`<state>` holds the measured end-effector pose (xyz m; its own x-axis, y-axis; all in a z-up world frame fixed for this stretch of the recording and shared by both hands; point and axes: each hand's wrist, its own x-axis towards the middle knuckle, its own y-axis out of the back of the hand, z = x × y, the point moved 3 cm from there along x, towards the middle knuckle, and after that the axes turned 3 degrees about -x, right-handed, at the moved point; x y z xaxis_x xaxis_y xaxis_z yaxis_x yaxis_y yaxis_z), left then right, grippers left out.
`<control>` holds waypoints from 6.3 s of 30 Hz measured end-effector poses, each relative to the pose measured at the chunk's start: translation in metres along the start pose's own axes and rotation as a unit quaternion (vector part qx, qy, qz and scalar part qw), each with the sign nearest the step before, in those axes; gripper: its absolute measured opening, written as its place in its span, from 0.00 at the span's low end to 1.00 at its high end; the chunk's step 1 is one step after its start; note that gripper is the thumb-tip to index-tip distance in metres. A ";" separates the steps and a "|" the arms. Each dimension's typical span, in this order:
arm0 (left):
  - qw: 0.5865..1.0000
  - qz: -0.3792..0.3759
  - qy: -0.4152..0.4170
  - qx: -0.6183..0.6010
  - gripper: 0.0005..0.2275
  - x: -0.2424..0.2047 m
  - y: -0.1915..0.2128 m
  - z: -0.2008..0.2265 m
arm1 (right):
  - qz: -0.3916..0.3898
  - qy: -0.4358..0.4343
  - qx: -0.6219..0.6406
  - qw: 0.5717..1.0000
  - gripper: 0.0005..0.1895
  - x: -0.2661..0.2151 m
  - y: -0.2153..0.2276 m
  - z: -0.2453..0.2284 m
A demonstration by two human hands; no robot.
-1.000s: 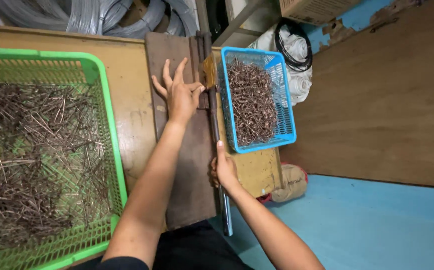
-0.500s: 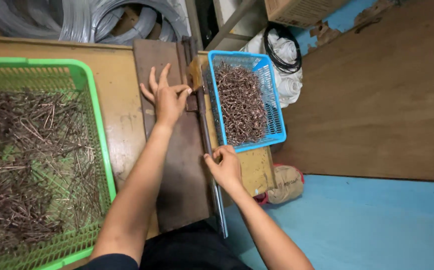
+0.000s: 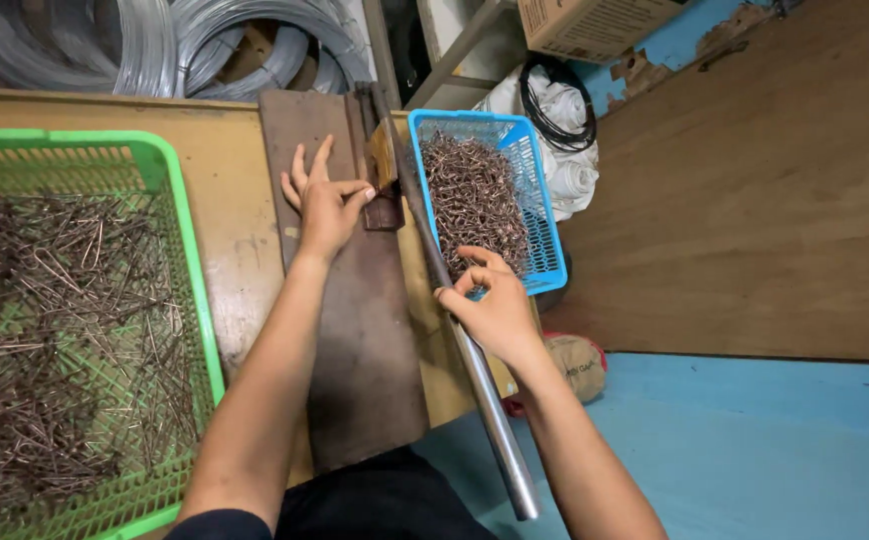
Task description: Manually processing small metal pins using a jig and lever-operated press
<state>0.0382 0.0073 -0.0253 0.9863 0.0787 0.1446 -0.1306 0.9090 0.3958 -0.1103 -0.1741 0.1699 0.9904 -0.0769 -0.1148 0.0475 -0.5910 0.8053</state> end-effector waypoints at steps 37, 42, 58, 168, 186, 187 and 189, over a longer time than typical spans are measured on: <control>0.943 0.014 0.185 -0.277 0.12 -0.046 0.070 0.010 | 0.090 0.019 -0.168 0.982 0.11 -0.023 -0.097 0.070; 0.935 0.013 0.193 -0.298 0.12 -0.046 0.067 0.015 | 0.049 0.011 -0.198 0.979 0.15 -0.013 -0.092 0.079; 0.985 -0.108 -0.021 -0.130 0.06 -0.058 -0.015 0.155 | 0.287 0.035 0.082 0.954 0.06 0.040 0.026 0.087; 0.979 0.038 0.127 -0.153 0.09 -0.129 0.152 0.025 | -0.123 -0.022 0.533 0.837 0.14 0.038 -0.164 -0.028; 0.978 -0.085 0.081 -0.171 0.07 -0.084 0.081 0.046 | 0.008 0.221 0.183 0.958 0.06 0.068 -0.099 0.043; 0.978 -0.087 0.083 -0.171 0.07 -0.084 0.079 0.047 | 0.008 0.219 0.182 0.958 0.06 0.070 -0.096 0.045; 0.978 -0.085 0.072 -0.176 0.09 -0.080 0.079 0.051 | -0.086 0.095 0.261 0.957 0.07 0.077 -0.099 0.052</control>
<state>-0.0562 0.0517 0.0401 0.9980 -0.0521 -0.0347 0.0542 0.9966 0.0627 -0.0452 -0.1628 0.0511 0.9819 0.1756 -0.0706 0.1892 -0.9065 0.3775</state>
